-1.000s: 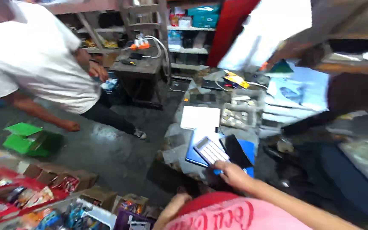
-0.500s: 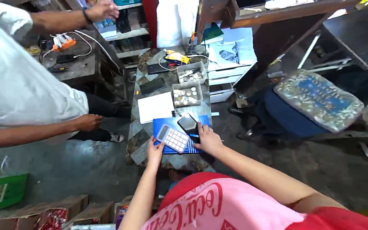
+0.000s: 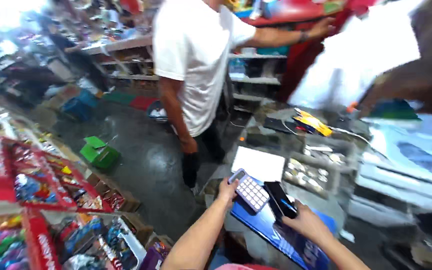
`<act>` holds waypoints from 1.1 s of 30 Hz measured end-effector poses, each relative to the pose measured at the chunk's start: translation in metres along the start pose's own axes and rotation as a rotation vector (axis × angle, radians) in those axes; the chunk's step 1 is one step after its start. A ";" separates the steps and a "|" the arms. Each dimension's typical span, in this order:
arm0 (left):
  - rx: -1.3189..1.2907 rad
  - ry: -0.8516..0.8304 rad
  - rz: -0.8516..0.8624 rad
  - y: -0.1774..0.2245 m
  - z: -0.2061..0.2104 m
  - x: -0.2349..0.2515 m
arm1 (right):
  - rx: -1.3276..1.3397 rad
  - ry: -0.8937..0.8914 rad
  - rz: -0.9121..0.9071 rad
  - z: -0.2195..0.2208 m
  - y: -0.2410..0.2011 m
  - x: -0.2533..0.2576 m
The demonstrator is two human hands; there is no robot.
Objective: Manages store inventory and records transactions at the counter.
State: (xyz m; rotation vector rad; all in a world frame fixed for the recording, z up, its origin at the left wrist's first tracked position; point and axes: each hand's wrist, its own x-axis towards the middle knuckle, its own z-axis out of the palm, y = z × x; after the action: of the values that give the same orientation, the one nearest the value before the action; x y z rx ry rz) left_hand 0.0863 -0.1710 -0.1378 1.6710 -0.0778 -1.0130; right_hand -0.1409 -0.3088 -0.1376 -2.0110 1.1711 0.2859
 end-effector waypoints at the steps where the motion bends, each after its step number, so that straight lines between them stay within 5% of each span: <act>1: -0.065 0.050 -0.002 0.006 -0.009 0.010 | 0.120 -0.034 -0.004 -0.001 -0.006 0.009; 7: -0.289 0.130 -0.026 0.028 -0.016 0.071 | 0.690 -0.202 0.172 -0.021 -0.085 0.040; 9: -0.215 0.044 -0.062 0.025 -0.007 0.084 | 0.617 -0.149 0.148 -0.025 -0.105 0.058; 15: 0.577 -0.149 -0.052 0.030 -0.011 0.087 | -0.001 0.027 0.108 -0.026 -0.137 0.119; 19: 0.550 -0.217 -0.018 0.018 -0.025 0.077 | -0.323 0.090 0.130 -0.008 -0.145 0.124; 28: 0.579 -0.327 0.119 0.002 -0.050 0.060 | -0.447 0.106 0.203 -0.002 -0.132 0.114; 33: 0.476 -0.335 0.218 -0.029 -0.115 0.007 | -0.429 0.201 0.148 0.005 -0.146 0.087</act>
State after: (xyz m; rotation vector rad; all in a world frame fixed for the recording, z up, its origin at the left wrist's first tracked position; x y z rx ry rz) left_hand 0.1524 -0.0758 -0.1647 1.8437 -0.7568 -1.1550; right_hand 0.0269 -0.3207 -0.1132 -2.3681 1.4873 0.4483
